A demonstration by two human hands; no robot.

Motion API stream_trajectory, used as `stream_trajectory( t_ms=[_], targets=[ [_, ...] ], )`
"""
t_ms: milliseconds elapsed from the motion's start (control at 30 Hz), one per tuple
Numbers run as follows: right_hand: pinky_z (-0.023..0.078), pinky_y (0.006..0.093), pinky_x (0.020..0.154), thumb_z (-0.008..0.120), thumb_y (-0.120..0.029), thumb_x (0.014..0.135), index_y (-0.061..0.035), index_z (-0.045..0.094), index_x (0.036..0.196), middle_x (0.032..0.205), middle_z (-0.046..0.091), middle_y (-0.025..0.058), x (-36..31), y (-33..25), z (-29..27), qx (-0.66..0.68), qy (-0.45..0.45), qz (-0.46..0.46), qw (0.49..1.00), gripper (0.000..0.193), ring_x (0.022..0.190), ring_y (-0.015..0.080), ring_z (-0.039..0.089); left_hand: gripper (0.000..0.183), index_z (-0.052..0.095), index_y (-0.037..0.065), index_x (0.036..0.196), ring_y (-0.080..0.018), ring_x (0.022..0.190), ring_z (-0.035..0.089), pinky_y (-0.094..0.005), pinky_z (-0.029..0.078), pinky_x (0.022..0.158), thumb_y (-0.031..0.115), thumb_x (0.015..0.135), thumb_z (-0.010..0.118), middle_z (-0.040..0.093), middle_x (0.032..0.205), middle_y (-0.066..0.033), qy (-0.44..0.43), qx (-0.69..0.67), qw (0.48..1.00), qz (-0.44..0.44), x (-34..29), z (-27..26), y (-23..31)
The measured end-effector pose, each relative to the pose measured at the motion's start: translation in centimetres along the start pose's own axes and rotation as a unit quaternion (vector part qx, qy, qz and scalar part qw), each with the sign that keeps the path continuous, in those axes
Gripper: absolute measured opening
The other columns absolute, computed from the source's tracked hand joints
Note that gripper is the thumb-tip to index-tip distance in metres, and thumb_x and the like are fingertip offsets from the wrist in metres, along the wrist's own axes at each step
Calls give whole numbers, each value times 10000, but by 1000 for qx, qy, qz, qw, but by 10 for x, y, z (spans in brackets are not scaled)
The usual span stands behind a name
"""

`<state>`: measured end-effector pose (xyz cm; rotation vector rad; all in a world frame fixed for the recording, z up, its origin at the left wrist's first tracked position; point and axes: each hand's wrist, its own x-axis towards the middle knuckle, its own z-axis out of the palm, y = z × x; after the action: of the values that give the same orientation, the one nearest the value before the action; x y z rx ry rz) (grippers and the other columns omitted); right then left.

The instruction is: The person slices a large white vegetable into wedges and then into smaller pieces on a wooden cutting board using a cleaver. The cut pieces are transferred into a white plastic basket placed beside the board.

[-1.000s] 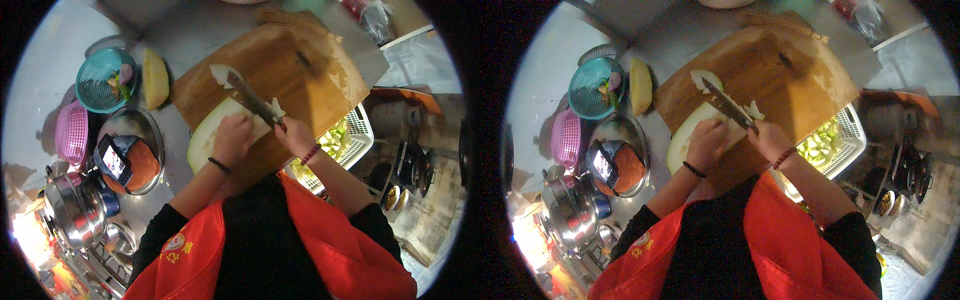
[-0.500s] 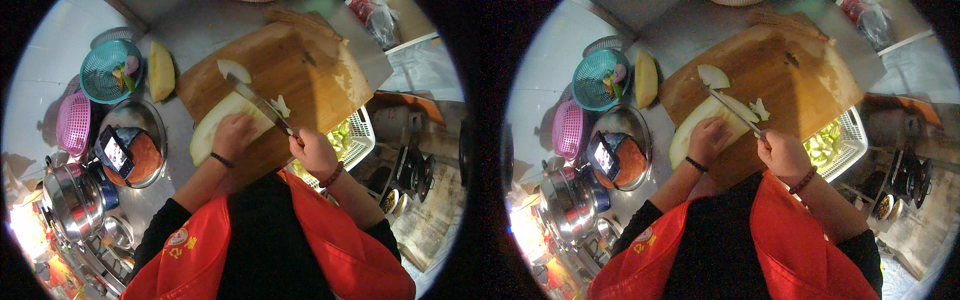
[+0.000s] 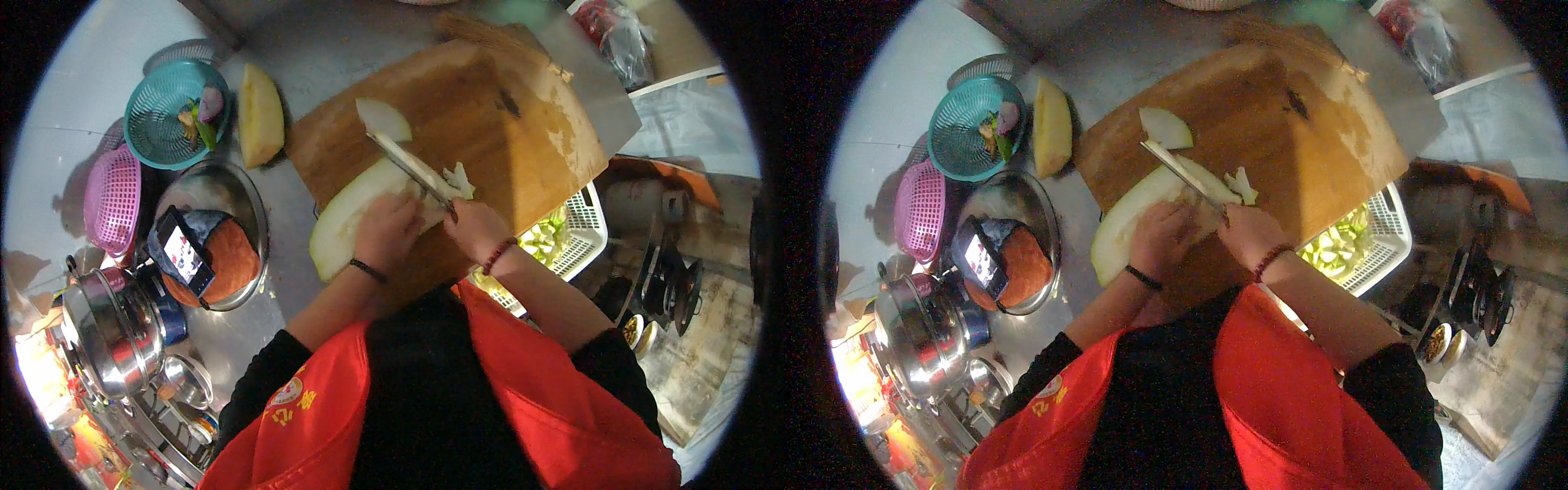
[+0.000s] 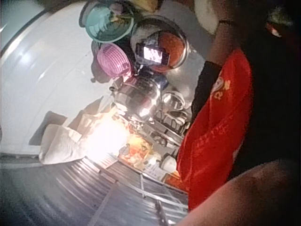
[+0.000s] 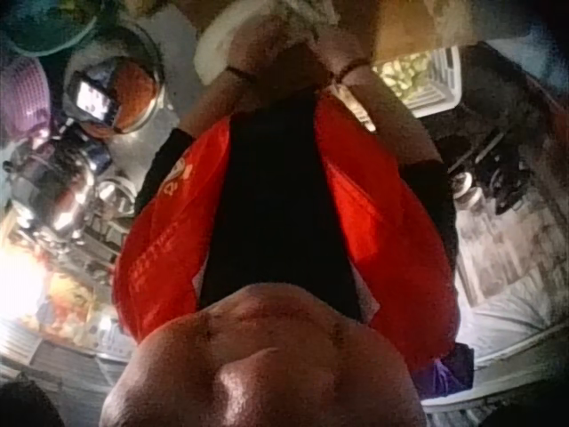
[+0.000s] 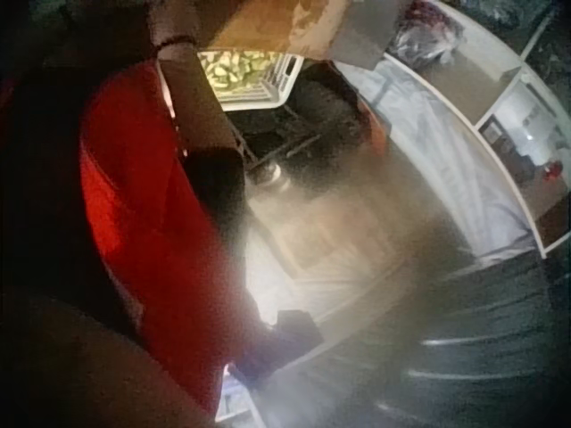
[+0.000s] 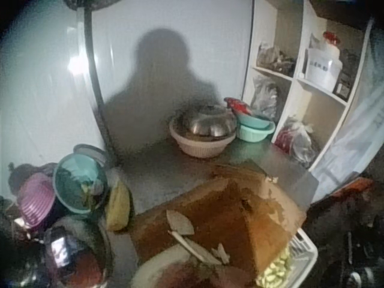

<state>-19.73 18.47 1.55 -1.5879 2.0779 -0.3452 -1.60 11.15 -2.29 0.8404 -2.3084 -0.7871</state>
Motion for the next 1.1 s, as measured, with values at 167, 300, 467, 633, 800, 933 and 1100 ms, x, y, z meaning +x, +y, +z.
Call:
stream_trajectory(
  t_ms=[167, 300, 467, 633, 800, 933, 1100],
  targets=[
    [480, 497, 659, 594, -227, 907, 0, 585, 855, 802, 647, 234, 9, 15, 7, 75, -4, 3, 997, 233, 774, 428, 630, 254, 669, 63, 1015, -360, 915, 586, -453, 485, 781, 143, 778, 716, 638, 963, -132, -24, 36, 999, -6, -1, -2, 4],
    [467, 460, 612, 616, -229, 902, 13, 561, 821, 738, 620, 229, -4, 10, -23, 115, 20, -10, 993, 260, 708, 425, 611, 191, 644, 73, 937, -359, 890, 585, -443, 488, 775, 140, 773, 714, 635, 925, -131, -19, -14, 1000, -17, -2, -6, 2],
    [477, 525, 609, 604, -251, 897, -9, 564, 786, 713, 630, 216, -34, -4, -53, 90, 15, -30, 995, 270, 694, 439, 619, 213, 660, 63, 930, -359, 868, 603, -428, 504, 751, 134, 754, 758, 642, 919, -139, 28, -38, 999, 6, 0, -3, 0],
    [472, 539, 627, 590, -248, 904, -8, 549, 789, 714, 625, 223, -38, -9, -58, 92, -12, -6, 996, 269, 711, 454, 613, 158, 627, 75, 882, -348, 882, 585, -443, 486, 758, 137, 763, 711, 618, 864, -126, 24, -25, 999, 13, -1, 0, 1],
    [481, 542, 658, 577, -249, 909, -8, 551, 802, 749, 634, 235, -35, -7, -57, 67, -33, -3, 997, 264, 738, 454, 619, 153, 621, 76, 868, -345, 866, 579, -443, 482, 752, 139, 759, 708, 609, 853, -120, 20, -27, 999, 12, -2, 0, -2],
    [480, 524, 654, 582, -237, 908, 9, 568, 835, 760, 626, 248, -24, -5, -37, 37, -30, 0, 999, 257, 744, 448, 621, 186, 646, 79, 925, -353, 852, 586, -440, 487, 735, 140, 770, 727, 623, 880, -126, 7, -18, 1000, 13, -1, 1, -4],
    [501, 532, 759, 527, -319, 928, -1, 624, 921, 880, 653, 262, 10, 3, 6, 37, -69, 39, 996, 333, 872, 451, 628, 211, 667, 81, 964, -363, 877, 602, -440, 502, 752, 148, 778, 743, 644, 923, -138, -23, 7, 1000, 1, 1, 0, -4]
  ],
)
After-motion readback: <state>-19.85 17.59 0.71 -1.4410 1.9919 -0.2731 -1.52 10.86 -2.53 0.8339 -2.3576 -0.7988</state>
